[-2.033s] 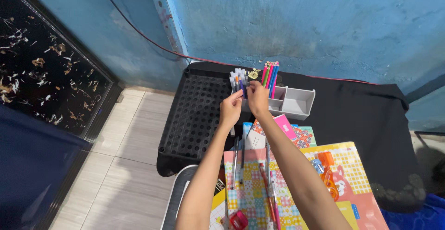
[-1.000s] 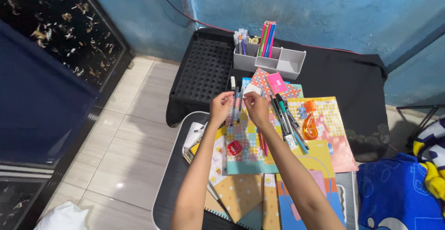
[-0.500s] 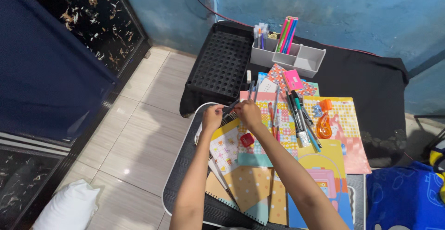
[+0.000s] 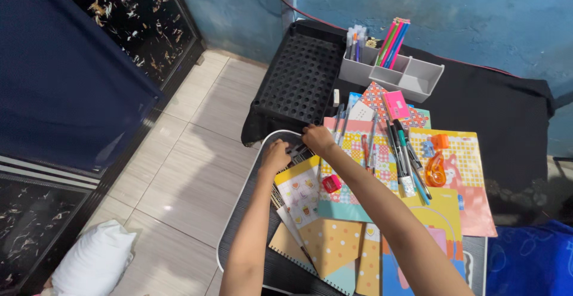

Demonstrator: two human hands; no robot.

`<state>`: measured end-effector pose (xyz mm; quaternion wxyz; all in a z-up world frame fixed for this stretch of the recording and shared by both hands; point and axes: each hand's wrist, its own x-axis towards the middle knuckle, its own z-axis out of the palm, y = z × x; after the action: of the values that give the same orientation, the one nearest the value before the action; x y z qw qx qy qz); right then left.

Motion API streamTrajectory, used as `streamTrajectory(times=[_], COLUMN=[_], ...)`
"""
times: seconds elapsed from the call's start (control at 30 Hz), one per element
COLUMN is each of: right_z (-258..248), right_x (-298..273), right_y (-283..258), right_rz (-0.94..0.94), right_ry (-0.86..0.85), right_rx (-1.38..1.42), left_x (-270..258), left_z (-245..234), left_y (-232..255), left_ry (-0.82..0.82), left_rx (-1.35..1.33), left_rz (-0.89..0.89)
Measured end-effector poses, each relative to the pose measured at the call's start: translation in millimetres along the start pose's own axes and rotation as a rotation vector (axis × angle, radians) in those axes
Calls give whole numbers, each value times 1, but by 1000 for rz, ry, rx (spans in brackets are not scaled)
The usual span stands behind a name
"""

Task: The person sorts pens and small stationery items on a table and places them into a white compartmentalized organizer. They repeatedly pick up pens, align them, and insert them into the organizer's slots.

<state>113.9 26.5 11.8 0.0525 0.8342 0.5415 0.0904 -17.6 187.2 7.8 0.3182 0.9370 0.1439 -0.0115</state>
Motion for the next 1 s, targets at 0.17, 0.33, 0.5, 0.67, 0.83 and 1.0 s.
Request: streamTrajectory(times=[0.17,0.33,0.5,0.67,0.83,1.0], right_z=[29,39,37,16,-34,-82], right_x=[13,14,10,8,9,4], right_y=[7,11,13,13,1,-13], right_rz=[-16,-70,-64,-37,108,169], right_ry=[-182,-178,-157,-140,-4,179], right_rx=[-24,-33,-26,41,413,796], left_x=[-9,-12,-11,-12,-13,-4], left_z=[-9,-9,-1,-12,-60,-93], left_y=[1,-5,-20,-24,-21,-1], left_ry=[-33,-107,-119,-57,61,300], left_rx=[-146,-243,-333,-473,-620,-1020], left_rz=[-51,-68,-39,-28,-32,44])
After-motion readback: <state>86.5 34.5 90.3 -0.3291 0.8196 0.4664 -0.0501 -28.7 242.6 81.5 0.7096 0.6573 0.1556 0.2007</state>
